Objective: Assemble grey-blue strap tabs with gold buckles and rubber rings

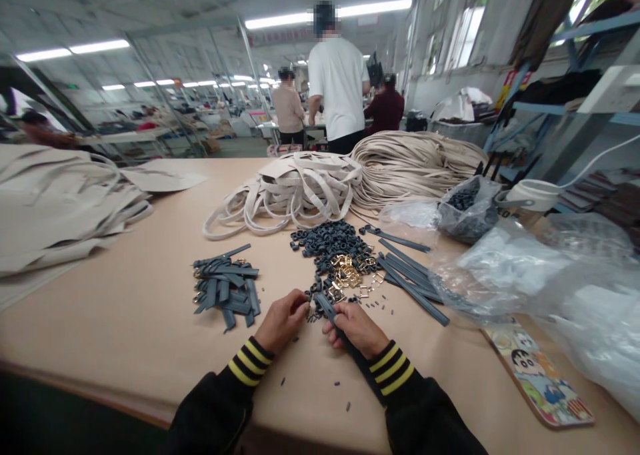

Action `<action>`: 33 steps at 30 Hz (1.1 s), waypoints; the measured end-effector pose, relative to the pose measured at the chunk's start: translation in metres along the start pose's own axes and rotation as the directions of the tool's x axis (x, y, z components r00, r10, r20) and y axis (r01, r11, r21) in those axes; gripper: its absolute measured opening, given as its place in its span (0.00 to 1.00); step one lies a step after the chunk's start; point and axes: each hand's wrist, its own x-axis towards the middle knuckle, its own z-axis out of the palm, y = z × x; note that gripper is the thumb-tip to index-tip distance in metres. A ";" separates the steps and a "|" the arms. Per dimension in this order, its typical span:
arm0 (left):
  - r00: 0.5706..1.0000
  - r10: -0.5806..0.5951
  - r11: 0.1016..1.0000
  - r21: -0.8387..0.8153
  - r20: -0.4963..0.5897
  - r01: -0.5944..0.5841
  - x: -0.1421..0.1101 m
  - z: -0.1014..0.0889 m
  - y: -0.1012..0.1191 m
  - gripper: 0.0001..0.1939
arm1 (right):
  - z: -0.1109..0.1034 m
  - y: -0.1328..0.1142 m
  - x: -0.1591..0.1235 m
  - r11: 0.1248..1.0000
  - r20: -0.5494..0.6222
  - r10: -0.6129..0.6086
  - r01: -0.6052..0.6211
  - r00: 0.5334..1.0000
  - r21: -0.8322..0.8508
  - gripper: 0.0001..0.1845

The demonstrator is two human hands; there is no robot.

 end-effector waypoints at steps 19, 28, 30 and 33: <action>0.912 -0.343 0.356 -0.868 0.224 0.347 -0.013 0.022 0.008 0.15 | 0.003 0.005 0.002 0.856 0.009 -0.256 0.231 0.967 -0.463 0.19; 0.994 -0.111 0.860 -0.500 0.017 0.105 -0.027 0.035 0.003 0.07 | -0.001 0.006 -0.005 0.756 0.142 -0.290 0.318 0.946 -0.572 0.17; 0.998 -0.027 0.963 -0.268 -0.062 0.009 -0.031 0.034 0.006 0.07 | 0.001 0.009 -0.004 0.750 0.114 -0.323 0.327 0.940 -0.575 0.17; 0.984 0.097 0.993 -0.056 -0.151 -0.106 -0.035 0.034 0.008 0.10 | 0.005 0.012 -0.003 0.731 0.094 -0.367 0.350 0.925 -0.586 0.18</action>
